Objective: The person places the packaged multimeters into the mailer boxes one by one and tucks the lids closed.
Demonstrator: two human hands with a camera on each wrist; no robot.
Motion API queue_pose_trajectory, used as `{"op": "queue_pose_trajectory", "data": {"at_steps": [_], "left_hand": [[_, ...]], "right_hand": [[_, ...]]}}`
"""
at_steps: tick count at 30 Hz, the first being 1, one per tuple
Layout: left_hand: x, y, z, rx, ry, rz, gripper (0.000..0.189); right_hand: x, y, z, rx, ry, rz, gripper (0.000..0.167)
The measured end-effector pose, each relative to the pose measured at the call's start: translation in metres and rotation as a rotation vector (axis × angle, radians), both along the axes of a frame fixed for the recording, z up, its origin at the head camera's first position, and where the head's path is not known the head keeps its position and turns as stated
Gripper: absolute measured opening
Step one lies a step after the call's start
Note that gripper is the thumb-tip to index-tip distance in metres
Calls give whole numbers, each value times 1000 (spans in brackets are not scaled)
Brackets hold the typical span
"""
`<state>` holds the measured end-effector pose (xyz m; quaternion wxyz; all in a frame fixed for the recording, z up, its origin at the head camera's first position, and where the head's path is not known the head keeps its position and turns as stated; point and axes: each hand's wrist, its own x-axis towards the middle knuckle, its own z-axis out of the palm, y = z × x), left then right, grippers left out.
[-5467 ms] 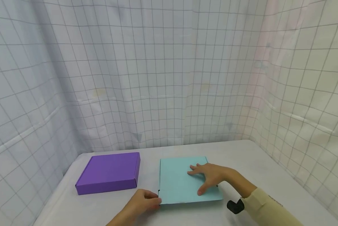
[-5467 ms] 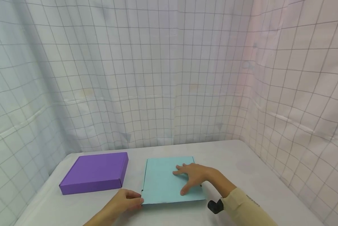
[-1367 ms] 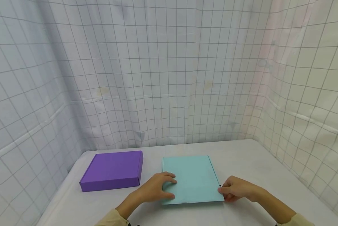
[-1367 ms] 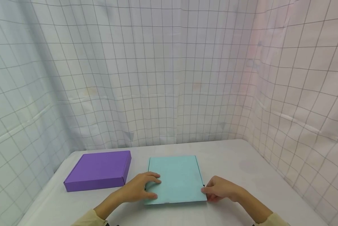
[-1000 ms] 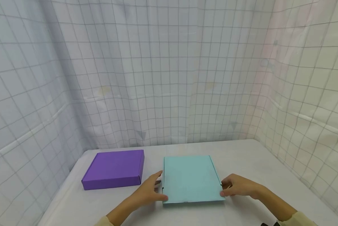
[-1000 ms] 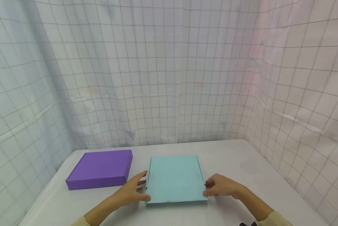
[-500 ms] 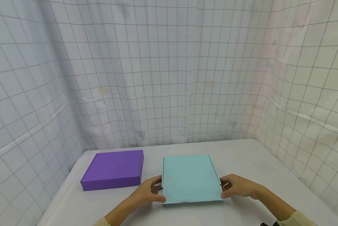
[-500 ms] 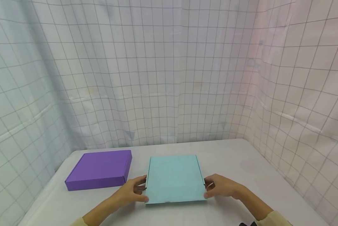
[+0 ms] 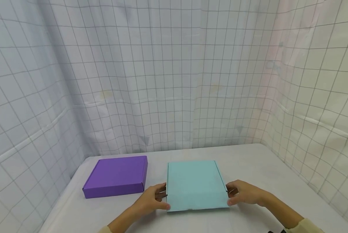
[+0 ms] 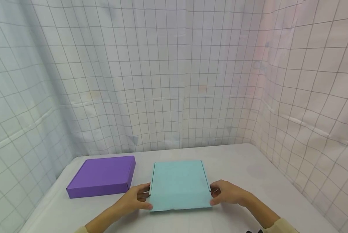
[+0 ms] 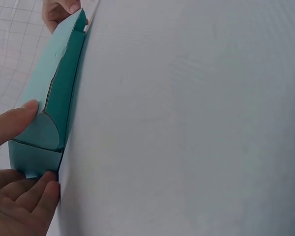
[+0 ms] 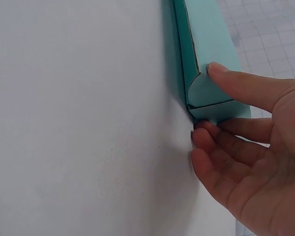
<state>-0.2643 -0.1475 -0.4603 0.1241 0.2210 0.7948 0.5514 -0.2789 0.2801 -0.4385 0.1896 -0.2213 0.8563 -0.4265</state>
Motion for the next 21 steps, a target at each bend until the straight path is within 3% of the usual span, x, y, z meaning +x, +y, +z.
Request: {"op": "queue_pose_trajectory", "data": {"at_steps": [21], "left_hand": [[0, 7, 1, 13, 7, 81, 94]], "right_hand": [[-5, -6, 2, 66, 68, 12, 56]]}}
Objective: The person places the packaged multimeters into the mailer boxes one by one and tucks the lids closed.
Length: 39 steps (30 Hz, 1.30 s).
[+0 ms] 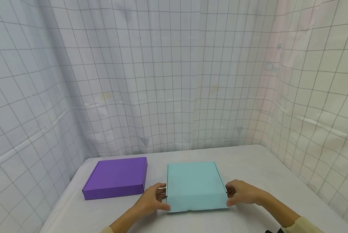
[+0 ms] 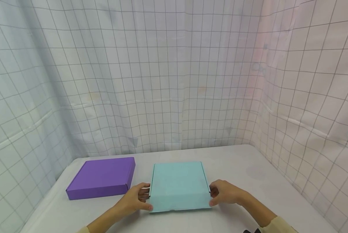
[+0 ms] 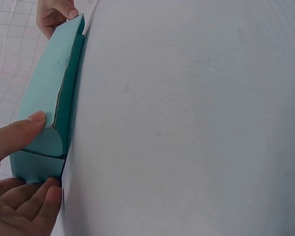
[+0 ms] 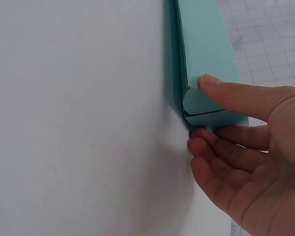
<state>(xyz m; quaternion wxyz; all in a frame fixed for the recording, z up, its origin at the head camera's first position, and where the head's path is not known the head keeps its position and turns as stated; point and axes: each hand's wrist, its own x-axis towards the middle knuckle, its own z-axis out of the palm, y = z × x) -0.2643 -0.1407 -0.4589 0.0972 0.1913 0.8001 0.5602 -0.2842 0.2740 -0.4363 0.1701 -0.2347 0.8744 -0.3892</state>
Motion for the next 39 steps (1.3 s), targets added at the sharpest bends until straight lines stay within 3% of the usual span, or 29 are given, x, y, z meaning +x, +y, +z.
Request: {"op": "queue_pose_trajectory", "data": {"at_steps": [5, 11, 23, 35, 39], "left_hand": [[-2, 2, -2, 16, 8, 6, 90], [-5, 4, -1, -35, 29, 30, 82], [-10, 10, -1, -107, 88, 60, 73], [-15, 14, -3, -148, 164, 95, 62], [-18, 14, -5, -136, 166, 94, 61]], "right_hand": [[-2, -2, 3, 30, 26, -3, 52], [-5, -6, 2, 55, 84, 4, 45], [-8, -6, -5, 8, 134, -10, 41], [-10, -8, -15, -30, 201, 21, 14], [-10, -8, -14, -42, 201, 18, 13]]}}
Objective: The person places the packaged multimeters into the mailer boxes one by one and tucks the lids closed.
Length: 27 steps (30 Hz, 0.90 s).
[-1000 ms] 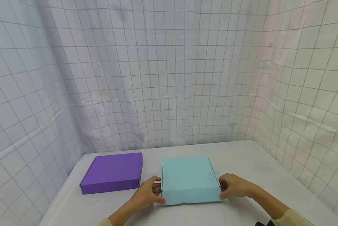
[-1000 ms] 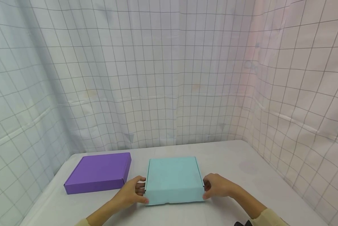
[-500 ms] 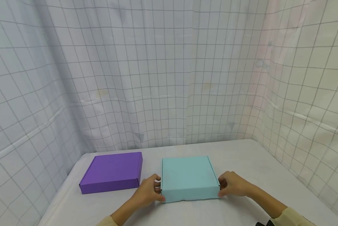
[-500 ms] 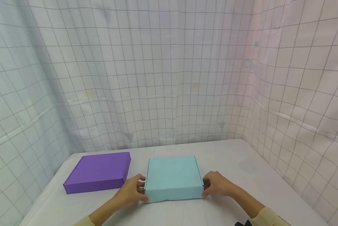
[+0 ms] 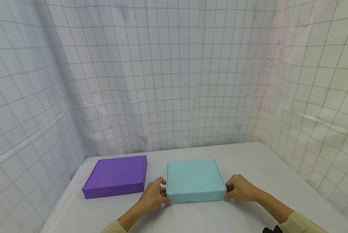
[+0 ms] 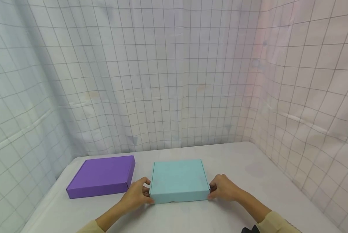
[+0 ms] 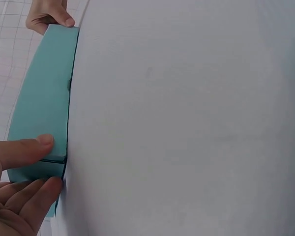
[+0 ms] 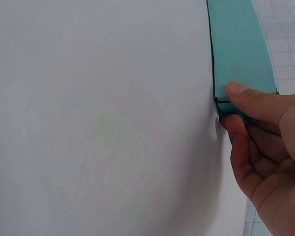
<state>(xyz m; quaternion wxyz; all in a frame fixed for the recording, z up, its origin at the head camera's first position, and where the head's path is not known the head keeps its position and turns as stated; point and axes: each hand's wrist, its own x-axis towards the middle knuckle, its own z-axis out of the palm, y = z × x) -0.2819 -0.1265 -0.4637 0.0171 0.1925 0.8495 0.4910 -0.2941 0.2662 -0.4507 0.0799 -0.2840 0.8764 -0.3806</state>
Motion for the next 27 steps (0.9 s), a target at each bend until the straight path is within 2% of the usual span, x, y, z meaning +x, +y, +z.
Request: {"op": "queue_pose_trajectory", "data": {"at_steps": [8, 14, 21, 27], "left_hand": [[-2, -10, 0, 45, -96, 15, 65], [-4, -13, 5, 107, -150, -48, 66], [-14, -5, 2, 147, -162, -92, 63], [-23, -4, 0, 162, -153, -62, 63]], "right_hand": [[-8, -2, -1, -5, -11, 17, 25], [-16, 4, -3, -13, -23, 15, 29], [-17, 17, -7, -30, -42, -1, 29], [-27, 17, -9, -31, -20, -14, 28]]}}
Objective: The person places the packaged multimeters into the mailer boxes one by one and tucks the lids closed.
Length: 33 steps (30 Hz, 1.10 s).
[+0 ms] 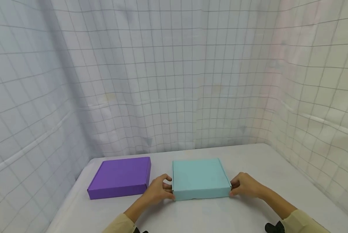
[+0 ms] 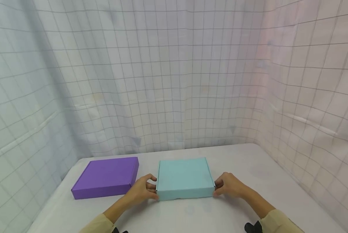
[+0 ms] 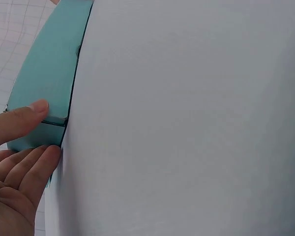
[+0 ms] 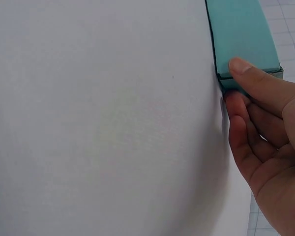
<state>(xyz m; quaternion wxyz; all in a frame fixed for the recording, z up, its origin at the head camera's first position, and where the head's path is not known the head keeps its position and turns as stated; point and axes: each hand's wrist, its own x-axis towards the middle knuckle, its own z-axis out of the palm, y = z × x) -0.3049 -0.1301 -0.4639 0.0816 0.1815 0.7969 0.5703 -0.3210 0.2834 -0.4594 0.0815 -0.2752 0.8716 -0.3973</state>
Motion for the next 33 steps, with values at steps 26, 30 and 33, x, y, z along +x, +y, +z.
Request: {"op": "queue_pose_trajectory", "data": {"at_steps": [26, 30, 33], "left_hand": [[-31, 25, -1, -71, 42, 85, 63], [-31, 26, 0, -83, 42, 87, 61], [-31, 27, 2, -101, 36, 84, 60]], "right_hand": [[-25, 18, 5, 6, -26, -88, 28], [-25, 18, 5, 4, -31, -98, 28], [-25, 17, 5, 27, -26, -104, 30]]}}
